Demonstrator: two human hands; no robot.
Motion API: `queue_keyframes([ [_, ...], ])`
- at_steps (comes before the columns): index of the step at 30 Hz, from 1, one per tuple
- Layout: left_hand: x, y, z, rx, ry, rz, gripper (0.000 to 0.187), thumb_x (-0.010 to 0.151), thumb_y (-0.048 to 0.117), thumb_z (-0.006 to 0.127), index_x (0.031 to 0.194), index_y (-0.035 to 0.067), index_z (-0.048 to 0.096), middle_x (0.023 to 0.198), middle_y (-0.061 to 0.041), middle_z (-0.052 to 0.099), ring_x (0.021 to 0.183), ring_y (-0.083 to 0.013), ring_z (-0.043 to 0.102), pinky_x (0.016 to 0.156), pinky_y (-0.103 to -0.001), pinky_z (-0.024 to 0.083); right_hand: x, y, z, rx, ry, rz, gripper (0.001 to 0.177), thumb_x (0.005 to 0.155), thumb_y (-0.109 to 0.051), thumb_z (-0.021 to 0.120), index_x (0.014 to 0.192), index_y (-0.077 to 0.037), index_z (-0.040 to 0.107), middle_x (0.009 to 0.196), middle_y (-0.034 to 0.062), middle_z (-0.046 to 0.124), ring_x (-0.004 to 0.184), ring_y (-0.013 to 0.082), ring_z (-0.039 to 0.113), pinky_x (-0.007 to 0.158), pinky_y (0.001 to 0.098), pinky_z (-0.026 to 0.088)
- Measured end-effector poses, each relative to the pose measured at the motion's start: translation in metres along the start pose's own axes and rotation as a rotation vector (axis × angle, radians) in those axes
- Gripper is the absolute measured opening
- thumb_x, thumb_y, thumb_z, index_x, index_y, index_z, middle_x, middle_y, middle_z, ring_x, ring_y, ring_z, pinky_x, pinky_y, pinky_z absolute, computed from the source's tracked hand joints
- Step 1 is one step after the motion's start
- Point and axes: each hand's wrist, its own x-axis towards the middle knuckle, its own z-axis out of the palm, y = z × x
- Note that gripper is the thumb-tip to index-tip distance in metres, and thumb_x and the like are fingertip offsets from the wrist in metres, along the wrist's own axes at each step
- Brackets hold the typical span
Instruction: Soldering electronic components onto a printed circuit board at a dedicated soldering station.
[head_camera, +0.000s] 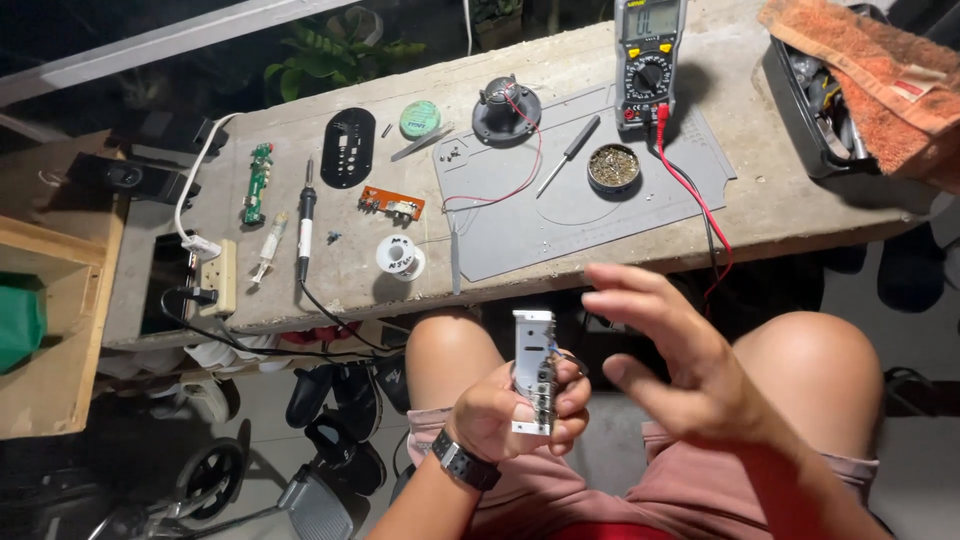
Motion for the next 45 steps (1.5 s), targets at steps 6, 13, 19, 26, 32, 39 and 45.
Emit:
queue_keyframes([
  [6, 0.010, 0.018, 0.003, 0.071, -0.066, -0.206, 0.062, 0.094, 0.011, 0.080, 0.150, 0.000, 0.058, 0.122, -0.015, 0.054, 0.094, -0.0283, 0.057, 0.078, -0.036, 0.055, 0.047, 0.016, -0.032, 0.352, -0.494, 0.080, 0.066, 0.110, -0.010, 0.072, 0.172, -0.007, 0.049, 0.188, 0.0200, 0.044, 0.179, 0.0308, 0.036, 0.142, 0.0477, 0.033],
  [13, 0.023, 0.043, 0.007, 0.005, -0.032, -0.252, 0.064, 0.096, 0.012, 0.081, 0.151, -0.002, 0.052, 0.125, -0.016, 0.054, 0.091, -0.0248, 0.056, 0.071, -0.033, 0.053, 0.056, 0.036, -0.028, 0.468, -0.481, 0.086, 0.038, 0.111, -0.009, 0.073, 0.149, -0.005, 0.073, 0.155, 0.0203, 0.072, 0.151, 0.0299, 0.067, 0.122, 0.0423, 0.056],
  [19, 0.026, 0.050, 0.023, 0.011, 0.176, -0.092, 0.072, 0.118, 0.049, 0.067, 0.172, 0.007, 0.045, 0.140, -0.032, 0.070, 0.107, -0.0366, 0.076, 0.102, -0.046, 0.064, 0.028, 0.052, -0.025, 0.527, -0.114, 0.334, 0.037, 0.100, -0.008, 0.084, 0.136, 0.002, 0.083, 0.134, 0.0162, 0.079, 0.116, 0.0238, 0.079, 0.105, 0.0362, 0.062],
  [26, 0.031, 0.044, 0.048, 0.766, 0.579, 0.518, 0.059, 0.105, 0.026, 0.064, 0.161, 0.006, 0.062, 0.155, -0.018, 0.069, 0.138, -0.0294, 0.067, 0.106, -0.046, 0.061, 0.014, 0.075, -0.019, 0.413, 0.246, 0.564, 0.037, 0.100, -0.003, 0.081, 0.136, -0.005, 0.083, 0.124, 0.0186, 0.090, 0.120, 0.0228, 0.083, 0.106, 0.0365, 0.065],
  [32, 0.032, 0.052, 0.038, 1.026, 0.487, 0.430, 0.043, 0.103, 0.007, 0.085, 0.140, 0.009, 0.064, 0.127, -0.003, 0.075, 0.115, -0.0114, 0.070, 0.103, -0.030, 0.062, 0.018, 0.080, -0.013, 0.472, 0.242, 0.616, 0.037, 0.101, -0.004, 0.081, 0.138, -0.002, 0.082, 0.121, 0.0205, 0.089, 0.117, 0.0250, 0.081, 0.103, 0.0395, 0.065],
  [39, 0.035, 0.059, 0.007, 0.982, 0.500, 0.417, 0.044, 0.094, 0.004, 0.095, 0.130, 0.005, 0.071, 0.104, -0.003, 0.076, 0.098, -0.0103, 0.073, 0.087, -0.026, 0.065, 0.028, 0.079, 0.001, 0.463, 0.323, 0.590, 0.041, 0.098, -0.007, 0.087, 0.138, 0.003, 0.085, 0.115, 0.0191, 0.091, 0.106, 0.0180, 0.081, 0.096, 0.0353, 0.065],
  [45, 0.032, 0.063, 0.005, 0.926, 0.478, 0.383, 0.041, 0.096, 0.006, 0.094, 0.127, 0.003, 0.068, 0.107, -0.008, 0.077, 0.097, -0.0155, 0.081, 0.087, -0.029, 0.070, 0.039, 0.084, -0.003, 0.451, 0.248, 0.629, 0.044, 0.098, -0.007, 0.087, 0.142, 0.001, 0.084, 0.109, 0.0151, 0.091, 0.101, 0.0157, 0.078, 0.095, 0.0363, 0.065],
])
